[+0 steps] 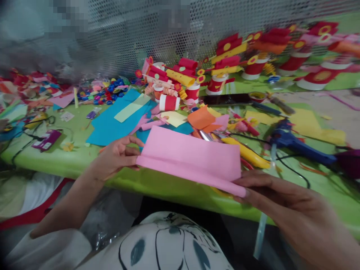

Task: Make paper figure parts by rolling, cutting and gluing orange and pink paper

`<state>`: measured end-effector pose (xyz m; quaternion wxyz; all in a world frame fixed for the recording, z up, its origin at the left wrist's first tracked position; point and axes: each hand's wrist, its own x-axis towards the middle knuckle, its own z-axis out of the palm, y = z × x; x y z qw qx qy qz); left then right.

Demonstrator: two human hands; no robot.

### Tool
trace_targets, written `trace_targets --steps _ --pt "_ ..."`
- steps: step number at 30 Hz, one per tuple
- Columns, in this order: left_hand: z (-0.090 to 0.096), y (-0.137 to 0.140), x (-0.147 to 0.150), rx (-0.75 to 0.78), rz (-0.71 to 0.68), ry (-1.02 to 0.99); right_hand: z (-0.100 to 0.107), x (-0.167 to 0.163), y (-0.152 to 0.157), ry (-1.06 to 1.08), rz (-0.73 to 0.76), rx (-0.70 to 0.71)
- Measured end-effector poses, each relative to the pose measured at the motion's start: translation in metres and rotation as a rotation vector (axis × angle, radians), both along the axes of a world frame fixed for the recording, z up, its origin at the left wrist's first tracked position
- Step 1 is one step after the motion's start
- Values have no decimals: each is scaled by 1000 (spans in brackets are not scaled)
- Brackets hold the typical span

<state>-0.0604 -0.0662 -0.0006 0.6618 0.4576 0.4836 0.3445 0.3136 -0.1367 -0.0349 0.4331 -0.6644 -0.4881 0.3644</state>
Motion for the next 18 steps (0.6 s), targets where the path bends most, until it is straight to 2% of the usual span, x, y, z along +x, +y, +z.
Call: trace_targets --steps 2,7,12,18 --pt "2 -1 -2 12 7 45 7 -7 -2 71 13 -28" --pt "-1 0 -4 5 59 124 20 -20 -2 237 46 7" --pt "-5 1 -4 0 100 171 19 -18 -1 345 47 -3" --pt "-5 4 -1 -36 104 112 13 -19 2 455 57 -3"
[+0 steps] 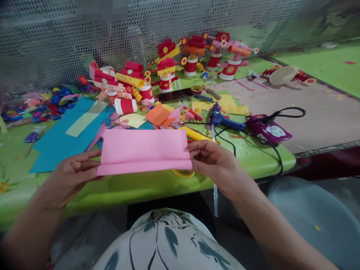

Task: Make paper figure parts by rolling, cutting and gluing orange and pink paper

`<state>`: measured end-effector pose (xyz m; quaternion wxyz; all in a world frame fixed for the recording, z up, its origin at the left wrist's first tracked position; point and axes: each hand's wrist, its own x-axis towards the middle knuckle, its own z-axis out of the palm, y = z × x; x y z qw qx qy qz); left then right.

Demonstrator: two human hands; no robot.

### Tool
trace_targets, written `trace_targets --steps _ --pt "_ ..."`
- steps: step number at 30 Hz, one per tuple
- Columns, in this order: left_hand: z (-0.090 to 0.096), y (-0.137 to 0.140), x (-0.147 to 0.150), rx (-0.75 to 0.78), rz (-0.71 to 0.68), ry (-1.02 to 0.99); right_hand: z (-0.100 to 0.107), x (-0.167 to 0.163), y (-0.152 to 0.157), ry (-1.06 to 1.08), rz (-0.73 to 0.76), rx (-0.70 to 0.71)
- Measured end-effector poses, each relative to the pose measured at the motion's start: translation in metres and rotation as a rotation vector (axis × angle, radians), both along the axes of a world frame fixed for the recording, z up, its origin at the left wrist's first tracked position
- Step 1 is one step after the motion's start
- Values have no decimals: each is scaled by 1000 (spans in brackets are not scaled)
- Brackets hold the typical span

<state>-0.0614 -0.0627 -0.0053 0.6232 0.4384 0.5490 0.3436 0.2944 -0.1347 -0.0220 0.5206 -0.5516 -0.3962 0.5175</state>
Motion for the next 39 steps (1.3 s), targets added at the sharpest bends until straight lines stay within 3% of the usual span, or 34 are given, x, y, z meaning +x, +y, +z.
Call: trace_targets --steps 6,11,24,30,39 --pt "1 2 5 -20 -20 -64 0 1 -1 87 21 -29" --pt "0 6 8 -34 -61 -84 -8 8 3 -44 -20 -55" --pt "2 7 9 -157 5 -157 -40 29 3 -132 -137 -11" --pt "5 7 10 -204 25 -120 -35 29 9 -102 -95 -42" --pt "6 4 6 -282 -4 -118 -11 4 15 194 -23 -191"
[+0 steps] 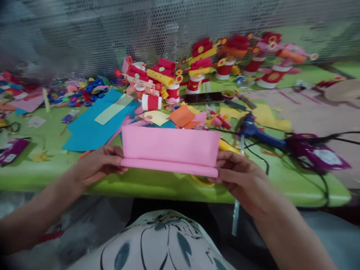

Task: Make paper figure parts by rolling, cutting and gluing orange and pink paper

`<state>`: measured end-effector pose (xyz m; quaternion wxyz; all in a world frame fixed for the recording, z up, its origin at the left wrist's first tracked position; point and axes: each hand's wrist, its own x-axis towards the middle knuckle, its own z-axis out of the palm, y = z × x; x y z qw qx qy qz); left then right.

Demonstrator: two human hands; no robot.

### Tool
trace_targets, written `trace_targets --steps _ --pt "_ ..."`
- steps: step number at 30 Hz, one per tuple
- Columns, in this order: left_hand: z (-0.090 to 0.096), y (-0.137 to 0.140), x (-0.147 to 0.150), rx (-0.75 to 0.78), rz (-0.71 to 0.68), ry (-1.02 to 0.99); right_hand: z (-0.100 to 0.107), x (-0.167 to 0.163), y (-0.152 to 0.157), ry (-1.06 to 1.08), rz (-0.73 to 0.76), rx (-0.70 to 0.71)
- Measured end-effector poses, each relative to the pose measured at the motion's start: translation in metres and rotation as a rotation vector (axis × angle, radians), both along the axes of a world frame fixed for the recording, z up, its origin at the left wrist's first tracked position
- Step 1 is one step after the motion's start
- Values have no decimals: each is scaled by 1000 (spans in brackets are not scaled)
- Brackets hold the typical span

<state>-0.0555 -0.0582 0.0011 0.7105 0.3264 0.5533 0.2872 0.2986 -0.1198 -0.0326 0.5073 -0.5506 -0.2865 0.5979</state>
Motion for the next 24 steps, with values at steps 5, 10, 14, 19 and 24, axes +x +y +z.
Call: trace_targets --steps 5,10,14,19,24 --pt "-1 -3 -2 -9 -18 -30 1 6 1 42 -15 -29" --pt "-3 -4 1 -32 -67 -43 2 10 5 35 -21 -66" --pt "-4 -4 2 -101 -120 -78 2 12 8 30 -3 -83" --pt "-5 -3 0 -99 -110 -112 -1 18 10 -71 139 -95" --pt "-8 -3 -2 -81 -93 -111 -2 29 11 -267 325 -50"
